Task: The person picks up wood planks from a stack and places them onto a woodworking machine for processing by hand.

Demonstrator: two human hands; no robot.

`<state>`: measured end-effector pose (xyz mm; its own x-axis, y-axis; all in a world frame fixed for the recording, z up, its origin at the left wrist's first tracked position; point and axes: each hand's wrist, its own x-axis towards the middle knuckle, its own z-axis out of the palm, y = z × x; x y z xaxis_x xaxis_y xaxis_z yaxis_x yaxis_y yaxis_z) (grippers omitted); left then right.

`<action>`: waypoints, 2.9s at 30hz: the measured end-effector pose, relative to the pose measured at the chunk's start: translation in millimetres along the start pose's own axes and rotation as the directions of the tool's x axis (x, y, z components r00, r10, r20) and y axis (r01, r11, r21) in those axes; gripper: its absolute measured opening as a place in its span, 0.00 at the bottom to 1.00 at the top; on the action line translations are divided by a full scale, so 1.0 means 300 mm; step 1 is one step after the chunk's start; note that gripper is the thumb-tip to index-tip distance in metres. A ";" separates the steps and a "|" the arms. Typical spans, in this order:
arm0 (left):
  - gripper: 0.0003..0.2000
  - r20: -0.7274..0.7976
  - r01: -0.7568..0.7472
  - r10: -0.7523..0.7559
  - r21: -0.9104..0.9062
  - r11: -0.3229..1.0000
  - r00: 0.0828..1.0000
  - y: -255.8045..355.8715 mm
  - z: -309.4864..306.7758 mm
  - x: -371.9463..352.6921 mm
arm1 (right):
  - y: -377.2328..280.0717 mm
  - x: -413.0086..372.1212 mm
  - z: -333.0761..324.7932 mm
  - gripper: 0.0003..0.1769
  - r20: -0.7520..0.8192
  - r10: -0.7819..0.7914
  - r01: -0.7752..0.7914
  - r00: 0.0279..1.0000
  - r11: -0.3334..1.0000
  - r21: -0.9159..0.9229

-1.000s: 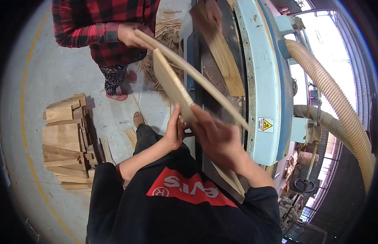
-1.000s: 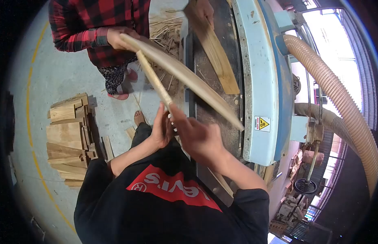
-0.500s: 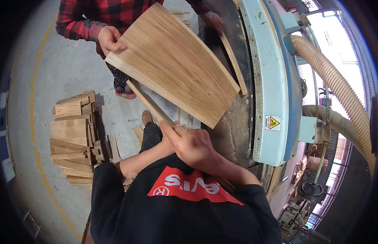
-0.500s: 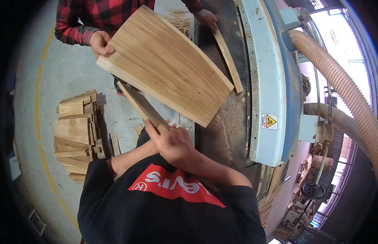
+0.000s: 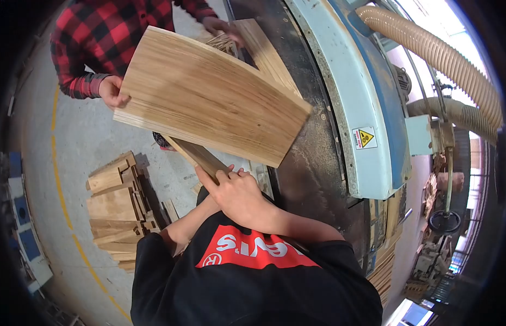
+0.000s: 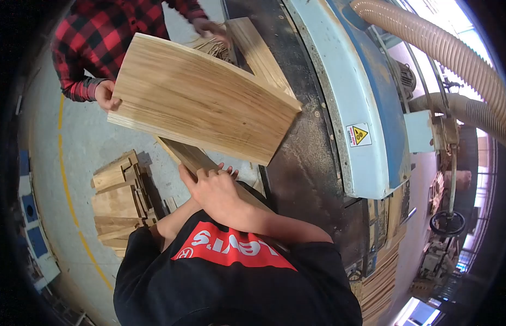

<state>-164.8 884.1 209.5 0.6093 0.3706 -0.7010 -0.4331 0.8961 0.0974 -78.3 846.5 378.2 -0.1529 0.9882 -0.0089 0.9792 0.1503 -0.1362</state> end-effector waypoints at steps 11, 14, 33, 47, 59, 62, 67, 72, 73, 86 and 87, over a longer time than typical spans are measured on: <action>0.47 0.065 -0.022 0.015 0.095 0.995 0.998 0.071 -0.055 0.029 | 0.008 0.010 0.049 0.38 -0.037 0.110 -0.101 0.993 0.977 0.185; 0.47 0.087 -0.032 0.014 0.210 0.977 0.996 0.177 -0.038 0.122 | -0.013 0.064 0.145 0.39 0.007 0.056 -0.056 0.998 0.998 0.004; 0.47 0.118 -0.052 0.033 0.160 0.986 0.992 0.173 0.032 0.097 | 0.056 0.018 0.011 0.37 0.034 0.209 -0.209 0.977 0.978 -0.006; 0.46 0.089 -0.090 0.091 -0.010 0.996 0.992 0.058 0.114 0.052 | 0.093 0.029 -0.016 0.49 0.100 0.076 -0.079 0.992 0.996 0.029; 0.46 0.102 -0.115 0.118 -0.041 0.993 0.988 0.089 0.081 0.043 | 0.068 0.080 -0.056 0.50 0.013 0.142 -0.143 0.990 0.981 0.130; 0.46 0.105 -0.111 0.115 -0.042 0.993 0.988 0.100 0.068 0.050 | 0.064 0.108 -0.090 0.48 -0.076 0.156 -0.138 0.985 0.971 0.197; 0.46 0.111 -0.119 0.122 -0.030 0.992 0.986 0.119 0.038 0.056 | 0.078 0.105 -0.036 0.46 0.088 0.040 -0.054 0.995 0.985 0.161; 0.46 0.119 -0.139 0.139 -0.009 0.990 0.983 0.151 0.017 0.068 | 0.115 0.180 -0.123 0.53 0.213 -0.022 -0.019 0.977 0.982 0.185; 0.45 0.119 -0.143 0.143 -0.001 0.990 0.983 0.159 0.022 0.070 | 0.121 0.201 -0.139 0.54 0.231 -0.039 -0.006 0.972 0.981 0.193; 0.45 0.064 -0.248 0.242 0.131 0.960 0.968 0.240 0.077 0.009 | 0.185 0.301 -0.158 0.56 0.030 -0.157 0.149 0.987 0.974 0.171; 0.45 0.047 -0.249 0.245 0.130 0.960 0.968 0.219 0.087 0.008 | 0.189 0.306 -0.154 0.57 0.076 -0.154 0.143 0.985 0.980 0.136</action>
<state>-174.4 950.3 232.7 0.5155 0.5898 -0.6216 -0.4809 0.7996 0.3598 -30.8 947.0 415.3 -0.3116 0.9481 -0.0627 0.9199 0.2845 -0.2699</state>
